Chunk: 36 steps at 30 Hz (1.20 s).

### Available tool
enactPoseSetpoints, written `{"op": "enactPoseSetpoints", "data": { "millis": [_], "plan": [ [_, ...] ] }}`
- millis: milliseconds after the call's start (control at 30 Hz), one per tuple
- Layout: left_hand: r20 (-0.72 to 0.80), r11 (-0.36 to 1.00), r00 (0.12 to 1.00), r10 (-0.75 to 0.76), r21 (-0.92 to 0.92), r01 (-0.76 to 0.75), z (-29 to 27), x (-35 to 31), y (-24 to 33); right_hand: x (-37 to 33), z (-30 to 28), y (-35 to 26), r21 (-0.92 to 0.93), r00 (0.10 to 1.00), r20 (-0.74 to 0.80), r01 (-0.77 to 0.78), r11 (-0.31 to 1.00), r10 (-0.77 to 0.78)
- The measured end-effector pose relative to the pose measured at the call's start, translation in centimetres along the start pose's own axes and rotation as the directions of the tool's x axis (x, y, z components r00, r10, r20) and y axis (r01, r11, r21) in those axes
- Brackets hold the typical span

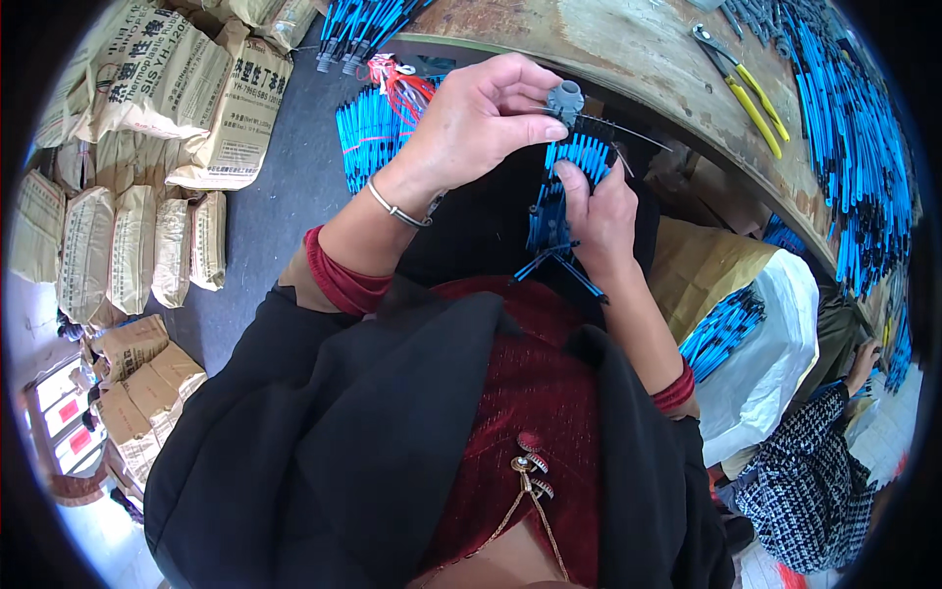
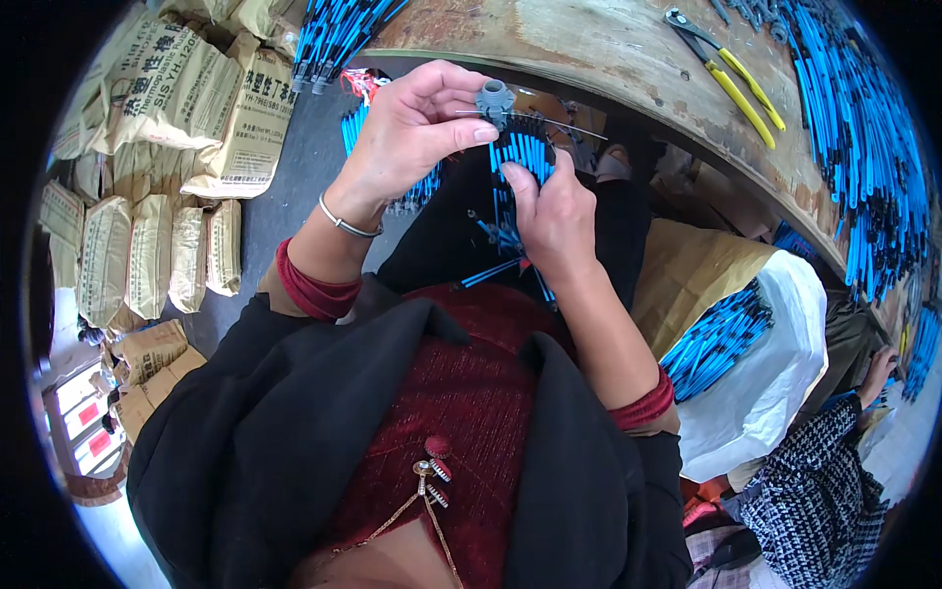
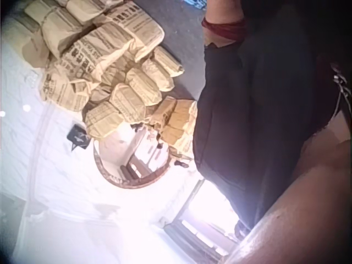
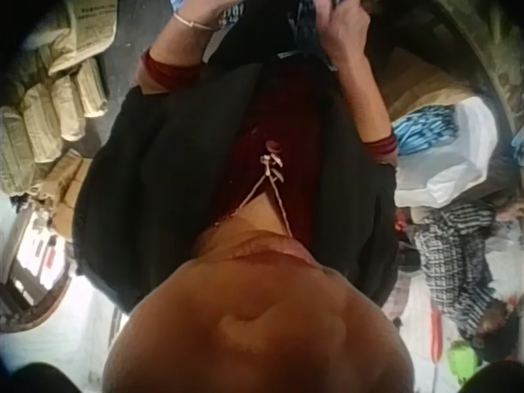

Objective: The person processes and trims batches of electronic components using pliers.

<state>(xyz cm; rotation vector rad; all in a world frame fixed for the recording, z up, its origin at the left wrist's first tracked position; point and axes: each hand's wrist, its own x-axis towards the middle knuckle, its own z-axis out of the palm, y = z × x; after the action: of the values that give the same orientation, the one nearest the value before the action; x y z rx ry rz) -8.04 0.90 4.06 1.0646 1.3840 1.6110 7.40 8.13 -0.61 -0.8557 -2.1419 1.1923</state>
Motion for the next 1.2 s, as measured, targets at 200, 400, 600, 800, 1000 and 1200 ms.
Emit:
{"op": "enactPoseSetpoints", "data": {
  "millis": [200,400,600,800,1000,1200],
  "plan": [
    [-0.02,0.996,1.0,0.004,0.09,-0.002,-0.2,-0.2,0.3,0.1,0.2,-0.2,-0.118,0.991,0.002,0.131,0.984,-0.131],
    [-0.16,0.986,0.987,0.031,0.167,-0.004,1.4,-0.8,0.7,0.6,-0.1,0.1,-0.097,0.994,0.026,0.108,0.989,-0.105],
    [-0.2,0.996,0.98,0.011,0.094,0.008,1.4,-1.2,0.0,0.6,-0.3,1.0,-0.043,0.994,0.064,0.096,0.994,-0.093],
    [-0.052,0.987,0.999,0.006,-0.159,-0.014,-0.5,-1.2,-0.3,1.9,-1.9,-0.6,0.056,0.949,0.313,-0.049,0.997,0.029],
    [0.052,0.984,0.998,-0.042,-0.171,0.05,-1.3,-1.4,0.2,2.1,-2.1,-0.5,0.094,0.909,0.41,0.038,0.995,-0.073],
    [0.156,0.993,0.988,-0.013,-0.118,0.032,-2.0,-1.5,0.3,2.6,-2.5,1.0,0.326,0.837,0.494,0.072,0.943,-0.235]
  ]
}}
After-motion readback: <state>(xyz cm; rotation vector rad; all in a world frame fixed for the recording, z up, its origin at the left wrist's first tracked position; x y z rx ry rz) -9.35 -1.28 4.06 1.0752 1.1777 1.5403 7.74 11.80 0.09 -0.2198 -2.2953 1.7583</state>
